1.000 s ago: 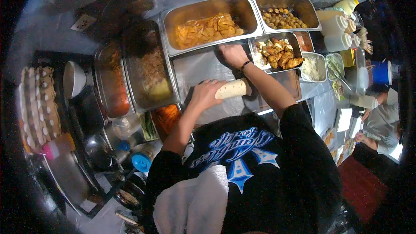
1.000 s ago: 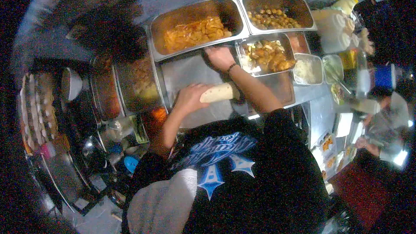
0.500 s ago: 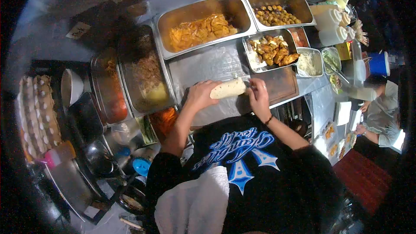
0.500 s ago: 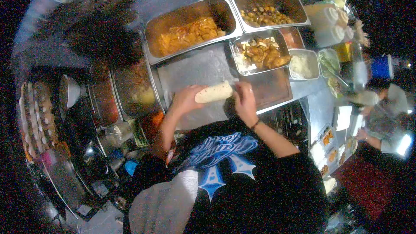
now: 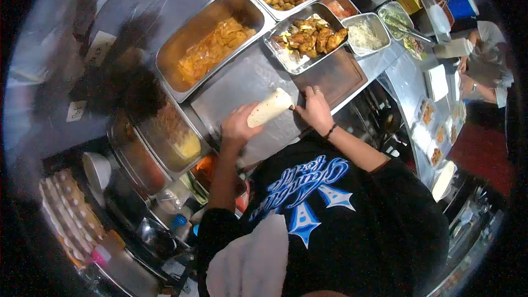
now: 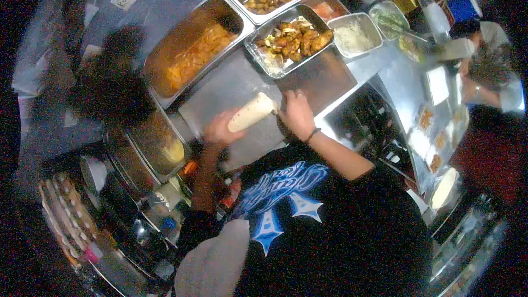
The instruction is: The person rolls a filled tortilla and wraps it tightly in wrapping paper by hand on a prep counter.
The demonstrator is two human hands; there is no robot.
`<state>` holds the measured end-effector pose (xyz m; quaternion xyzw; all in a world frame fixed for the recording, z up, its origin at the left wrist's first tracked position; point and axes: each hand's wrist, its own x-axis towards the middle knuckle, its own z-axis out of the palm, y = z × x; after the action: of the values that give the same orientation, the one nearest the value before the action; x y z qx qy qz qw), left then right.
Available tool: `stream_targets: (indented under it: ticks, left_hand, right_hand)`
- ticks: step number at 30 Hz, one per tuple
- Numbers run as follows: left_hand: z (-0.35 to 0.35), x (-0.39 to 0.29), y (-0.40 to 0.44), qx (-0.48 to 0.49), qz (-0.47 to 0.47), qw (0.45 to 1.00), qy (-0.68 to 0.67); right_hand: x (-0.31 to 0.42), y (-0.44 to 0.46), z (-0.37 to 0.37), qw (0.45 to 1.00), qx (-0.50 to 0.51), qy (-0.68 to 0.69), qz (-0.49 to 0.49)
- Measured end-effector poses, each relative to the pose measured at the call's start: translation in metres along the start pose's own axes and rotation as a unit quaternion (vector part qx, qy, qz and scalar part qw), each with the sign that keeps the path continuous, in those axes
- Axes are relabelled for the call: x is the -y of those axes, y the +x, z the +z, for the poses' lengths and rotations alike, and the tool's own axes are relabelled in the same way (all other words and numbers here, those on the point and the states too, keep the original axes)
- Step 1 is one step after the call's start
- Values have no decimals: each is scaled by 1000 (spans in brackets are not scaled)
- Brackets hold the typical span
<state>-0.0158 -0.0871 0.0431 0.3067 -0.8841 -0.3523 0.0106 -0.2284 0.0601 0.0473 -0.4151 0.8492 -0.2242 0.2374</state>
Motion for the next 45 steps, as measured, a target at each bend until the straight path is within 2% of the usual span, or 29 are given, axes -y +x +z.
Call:
stream_targets:
  ticks: [5, 9, 12, 13, 16, 19, 21, 22, 29, 35, 39, 41, 42, 44, 45]
  left_hand:
    - [-2, -6, -3, -26, 2, 1000, 8]
    - [-8, -10, 1, 9, -24, 999, 22]
    - [-10, -15, 0, 13, -30, 999, 25]
    - [-12, -16, -2, 11, -31, 999, 30]
    - [-5, -6, -1, 12, -21, 1000, 15]
    - [-2, -5, -1, 3, -16, 1000, 11]
    - [-3, -7, -2, -3, -16, 1000, 21]
    - [-3, -6, -4, -8, -16, 999, 32]
    - [1, -5, -7, -29, 2, 999, 19]
    - [6, -10, -16, -24, -21, 999, 15]
    - [8, -15, -23, -61, -15, 998, 18]
    - [6, -18, -25, -66, -26, 997, 27]
    - [5, -18, -24, -53, -35, 998, 18]
    - [4, -20, -26, -45, -50, 998, 7]
    - [2, -22, -27, -65, -40, 997, 10]
  right_hand:
    - [0, -37, 3, 999, 45, -11, 16]
    - [0, -43, 6, 999, 43, 13, -11]
    - [-3, -42, 1, 998, -31, -28, 48]
    - [-1, -42, -5, 997, -47, -45, 28]
    - [-4, -47, 4, 996, -22, -70, 49]
    - [-9, -48, 21, 998, -20, -47, 30]
    - [-15, -43, 26, 991, -6, 47, 123]
    - [-6, -43, 11, 989, -27, 106, 102]
    - [-9, -33, 6, 983, -56, 121, 125]
    - [-27, -33, 17, 990, -92, 81, 73]
    - [-25, -31, 11, 992, -80, 62, 71]
    - [-20, -29, 3, 996, -58, -40, 48]
    - [-15, -29, 0, 997, -56, -41, 42]
    - [-6, -29, -3, 988, -133, -82, -19]
    - [-5, -27, 1, 988, -130, -84, -24]
